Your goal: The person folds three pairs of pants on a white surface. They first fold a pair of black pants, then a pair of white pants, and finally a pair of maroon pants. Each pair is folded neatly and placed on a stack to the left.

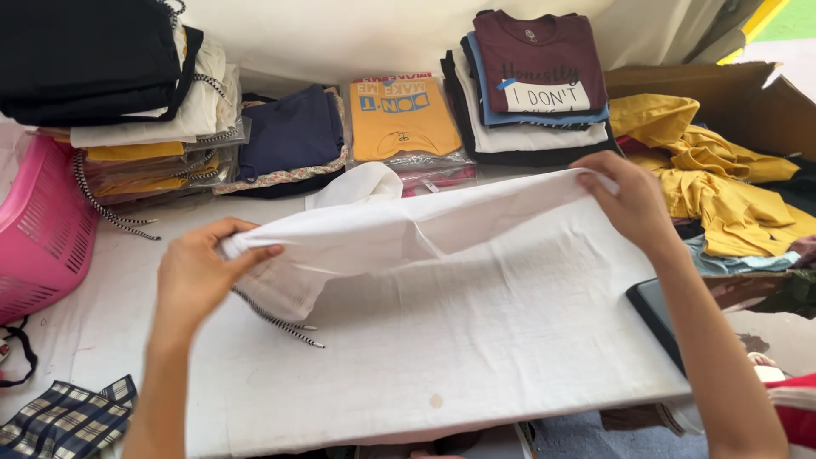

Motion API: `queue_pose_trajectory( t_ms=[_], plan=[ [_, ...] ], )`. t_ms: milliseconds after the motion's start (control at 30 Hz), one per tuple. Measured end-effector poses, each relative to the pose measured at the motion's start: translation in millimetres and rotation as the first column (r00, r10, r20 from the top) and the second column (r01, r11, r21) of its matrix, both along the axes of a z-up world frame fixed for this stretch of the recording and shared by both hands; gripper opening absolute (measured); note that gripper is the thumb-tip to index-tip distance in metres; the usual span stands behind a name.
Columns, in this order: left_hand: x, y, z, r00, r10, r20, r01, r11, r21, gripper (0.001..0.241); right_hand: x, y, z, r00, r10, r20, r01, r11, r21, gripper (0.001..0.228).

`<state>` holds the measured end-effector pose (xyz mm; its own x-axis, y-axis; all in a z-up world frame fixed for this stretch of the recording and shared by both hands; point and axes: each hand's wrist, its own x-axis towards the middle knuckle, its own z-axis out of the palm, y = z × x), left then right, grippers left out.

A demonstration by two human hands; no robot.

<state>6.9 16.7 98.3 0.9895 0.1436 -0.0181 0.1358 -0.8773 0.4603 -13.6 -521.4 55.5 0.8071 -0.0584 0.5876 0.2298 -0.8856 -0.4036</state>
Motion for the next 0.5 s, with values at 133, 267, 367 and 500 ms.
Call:
queue_pose_trajectory(
  t_ms=[133, 267, 367, 500],
  plan=[
    [63, 26, -4, 0.983, -0.118, 0.138, 0.115, 0.993, 0.027, 0.035, 46, -20, -21, 0.843, 0.316, -0.435, -0.305, 0.947, 0.097, 0.034],
    [120, 31, 5, 0.857, -0.184, 0.482, 0.072, 0.968, 0.241, 0.029, 65, 2, -11, 0.645, 0.325, -0.692, -0.358, 0.928, 0.103, 0.044],
    [116, 25, 20, 0.639, -0.299, 0.708, 0.048, 0.935, 0.351, 0.018, 58, 9, 36, 0.919, -0.108, -0.38, -0.016, 0.951, -0.309, 0.04],
    [72, 24, 9, 0.393, -0.426, 0.815, 0.018, 0.89, 0.456, 0.014, 41, -32, 23, 0.982, 0.015, 0.19, 0.046, 0.949, -0.312, 0.024]
  ],
)
